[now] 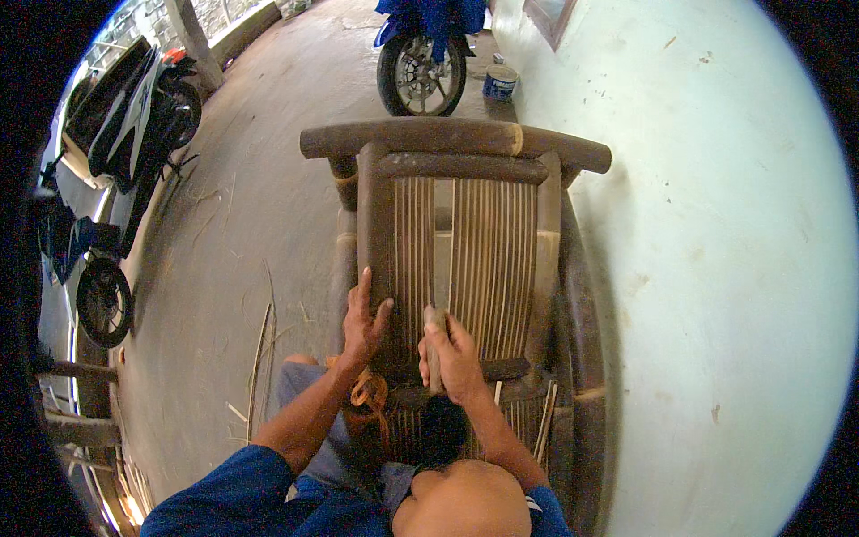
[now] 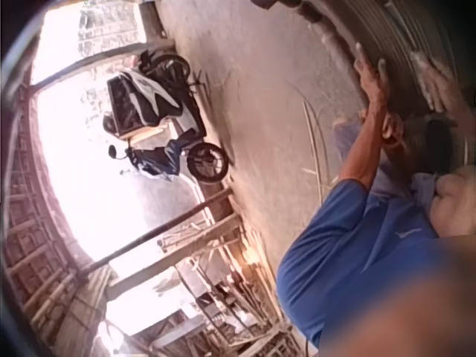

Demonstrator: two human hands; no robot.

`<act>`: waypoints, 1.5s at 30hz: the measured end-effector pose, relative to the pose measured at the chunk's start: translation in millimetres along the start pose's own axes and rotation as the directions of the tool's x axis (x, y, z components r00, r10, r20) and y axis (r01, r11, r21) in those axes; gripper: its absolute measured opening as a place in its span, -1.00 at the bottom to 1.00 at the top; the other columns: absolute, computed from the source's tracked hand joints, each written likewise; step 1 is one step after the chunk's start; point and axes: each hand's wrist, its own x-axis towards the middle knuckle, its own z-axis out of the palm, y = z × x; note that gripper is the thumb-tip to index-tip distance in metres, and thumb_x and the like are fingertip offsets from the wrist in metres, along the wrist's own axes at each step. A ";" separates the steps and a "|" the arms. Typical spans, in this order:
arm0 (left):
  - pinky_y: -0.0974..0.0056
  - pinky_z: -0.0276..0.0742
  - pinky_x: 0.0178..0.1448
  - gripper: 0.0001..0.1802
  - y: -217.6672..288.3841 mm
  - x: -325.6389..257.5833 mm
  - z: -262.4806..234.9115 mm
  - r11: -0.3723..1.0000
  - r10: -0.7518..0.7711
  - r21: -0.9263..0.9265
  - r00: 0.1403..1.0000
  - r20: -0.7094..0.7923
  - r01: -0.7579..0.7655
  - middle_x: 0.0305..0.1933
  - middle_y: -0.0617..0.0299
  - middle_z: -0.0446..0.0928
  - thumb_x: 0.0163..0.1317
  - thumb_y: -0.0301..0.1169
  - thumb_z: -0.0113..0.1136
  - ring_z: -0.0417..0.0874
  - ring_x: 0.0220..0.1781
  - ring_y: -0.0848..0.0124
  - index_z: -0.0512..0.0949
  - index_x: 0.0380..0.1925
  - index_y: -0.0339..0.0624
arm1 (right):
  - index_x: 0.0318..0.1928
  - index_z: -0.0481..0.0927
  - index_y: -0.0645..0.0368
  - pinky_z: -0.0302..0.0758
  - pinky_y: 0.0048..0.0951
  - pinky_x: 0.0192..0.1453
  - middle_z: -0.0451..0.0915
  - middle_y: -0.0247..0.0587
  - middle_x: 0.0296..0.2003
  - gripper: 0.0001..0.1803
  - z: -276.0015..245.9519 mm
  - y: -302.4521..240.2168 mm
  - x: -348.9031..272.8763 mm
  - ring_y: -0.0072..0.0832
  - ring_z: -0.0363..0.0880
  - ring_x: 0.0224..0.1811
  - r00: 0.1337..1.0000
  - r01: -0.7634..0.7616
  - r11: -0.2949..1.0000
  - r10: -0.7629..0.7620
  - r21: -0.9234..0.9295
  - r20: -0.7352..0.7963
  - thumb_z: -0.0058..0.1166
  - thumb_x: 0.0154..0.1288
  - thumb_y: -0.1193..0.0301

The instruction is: The person weaves thin bamboo strips into the seat of a bamboo chair using a wooden tool to press the strips. They then tie the strips to the chair frame with orange cord to secure the weave.

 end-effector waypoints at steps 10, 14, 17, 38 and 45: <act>0.01 0.62 0.14 -0.16 3.8 -0.1 -3.6 0.995 -0.079 -0.054 0.996 0.049 0.082 0.23 -0.08 0.40 0.44 -0.24 0.25 0.59 0.10 -0.02 0.07 0.63 0.18 | 0.24 0.40 0.15 0.51 -0.43 -0.62 0.52 -0.29 -0.44 -0.58 24.2 33.5 10.3 -0.57 0.50 -0.65 0.992 -0.082 0.994 0.075 0.070 0.103 -0.02 0.63 0.11; 0.00 0.61 0.14 -0.17 1.4 0.3 -2.5 0.997 -0.040 -0.058 0.999 0.016 0.041 0.24 -0.09 0.41 0.44 -0.25 0.25 0.59 0.11 -0.04 0.09 0.63 0.18 | 0.24 0.40 0.15 0.50 -0.43 -0.63 0.51 -0.31 -0.44 -0.58 34.4 37.8 17.2 -0.57 0.50 -0.64 0.996 -0.057 0.998 0.057 0.004 0.074 -0.02 0.63 0.13; 0.00 0.60 0.14 -0.18 -0.7 -0.7 -1.1 0.996 -0.053 -0.064 0.998 0.016 0.054 0.24 -0.09 0.42 0.43 -0.27 0.24 0.58 0.13 -0.06 0.10 0.62 0.18 | 0.24 0.40 0.14 0.49 -0.43 -0.64 0.49 -0.32 -0.44 -0.59 41.6 29.6 27.9 -0.57 0.49 -0.64 1.000 0.026 0.971 -0.023 -0.238 0.015 -0.02 0.63 0.13; -0.02 0.53 0.22 -0.19 -7.2 -4.6 -4.7 0.984 -0.086 -0.145 0.992 0.094 0.099 0.27 -0.06 0.37 0.47 -0.26 0.14 0.53 0.23 -0.10 0.05 0.64 0.29 | 0.09 0.40 0.11 0.57 -0.34 -0.58 0.56 -0.25 -0.43 -0.65 67.9 6.7 45.0 -0.44 0.58 -0.61 0.976 -0.111 0.926 0.034 0.361 0.213 -0.02 0.62 0.10; -0.06 0.53 0.25 -0.20 -3.7 -4.3 -4.2 0.988 -0.081 -0.123 0.995 0.065 0.089 0.32 -0.08 0.37 0.48 -0.26 0.12 0.53 0.26 -0.14 0.04 0.64 0.28 | 0.02 0.38 0.23 0.55 -0.33 -0.57 0.54 -0.24 -0.49 -0.67 57.7 11.3 61.3 -0.43 0.56 -0.65 0.997 0.071 0.919 -0.074 -0.388 0.009 -0.01 0.61 0.18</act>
